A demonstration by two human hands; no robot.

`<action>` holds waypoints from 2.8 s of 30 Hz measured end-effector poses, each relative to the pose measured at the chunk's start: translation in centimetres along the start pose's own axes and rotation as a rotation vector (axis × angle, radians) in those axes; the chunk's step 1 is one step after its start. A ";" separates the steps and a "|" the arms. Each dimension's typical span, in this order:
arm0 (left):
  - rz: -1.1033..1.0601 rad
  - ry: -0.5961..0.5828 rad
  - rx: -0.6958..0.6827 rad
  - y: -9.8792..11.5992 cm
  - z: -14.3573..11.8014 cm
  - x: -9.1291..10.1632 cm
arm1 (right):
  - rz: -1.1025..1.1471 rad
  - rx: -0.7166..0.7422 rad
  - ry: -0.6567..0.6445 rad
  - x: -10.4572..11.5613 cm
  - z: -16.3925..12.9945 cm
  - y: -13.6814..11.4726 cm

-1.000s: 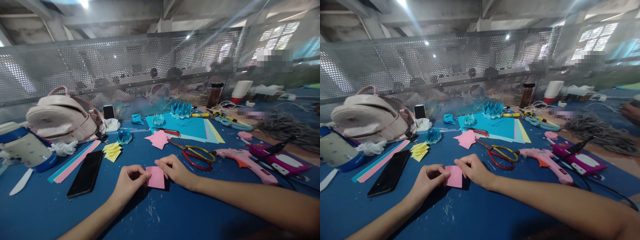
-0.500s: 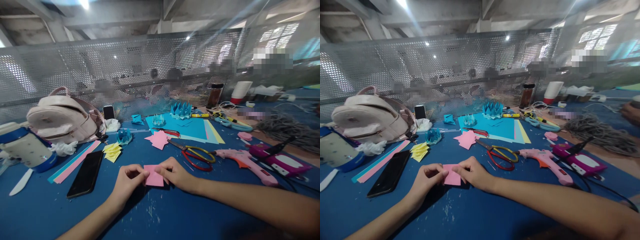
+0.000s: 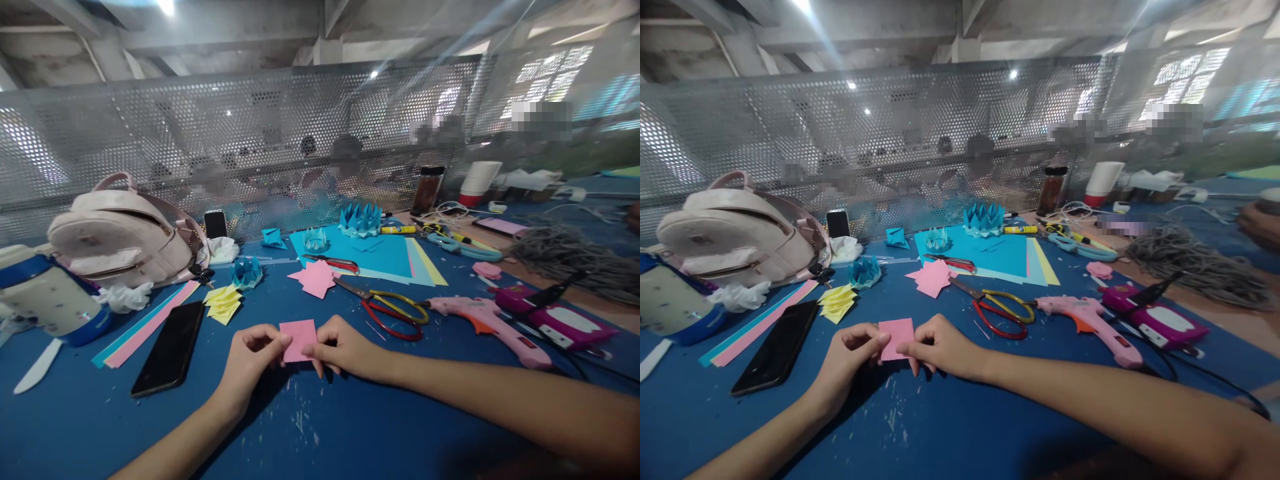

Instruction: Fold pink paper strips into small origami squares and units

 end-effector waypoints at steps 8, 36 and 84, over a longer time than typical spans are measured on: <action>-0.032 -0.069 0.001 0.1 0.2 0.0 | 0.027 0.018 0.012 0.1 0.0 0.0; -0.018 -0.088 0.008 0.2 0.2 -0.1 | -0.024 0.066 -0.043 -0.2 0.0 0.3; -0.042 0.019 -0.123 -0.1 0.4 0.3 | -0.046 0.165 0.246 1.0 0.7 -0.6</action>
Point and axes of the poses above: each hand's wrist, its own z-axis towards the middle knuckle, its own x-axis out of the back of the hand, y = z × x, the point moved 3 cm from there along z, towards the middle knuckle, and after that the axes turned 10 degrees about -z, right-handed, at the moved point
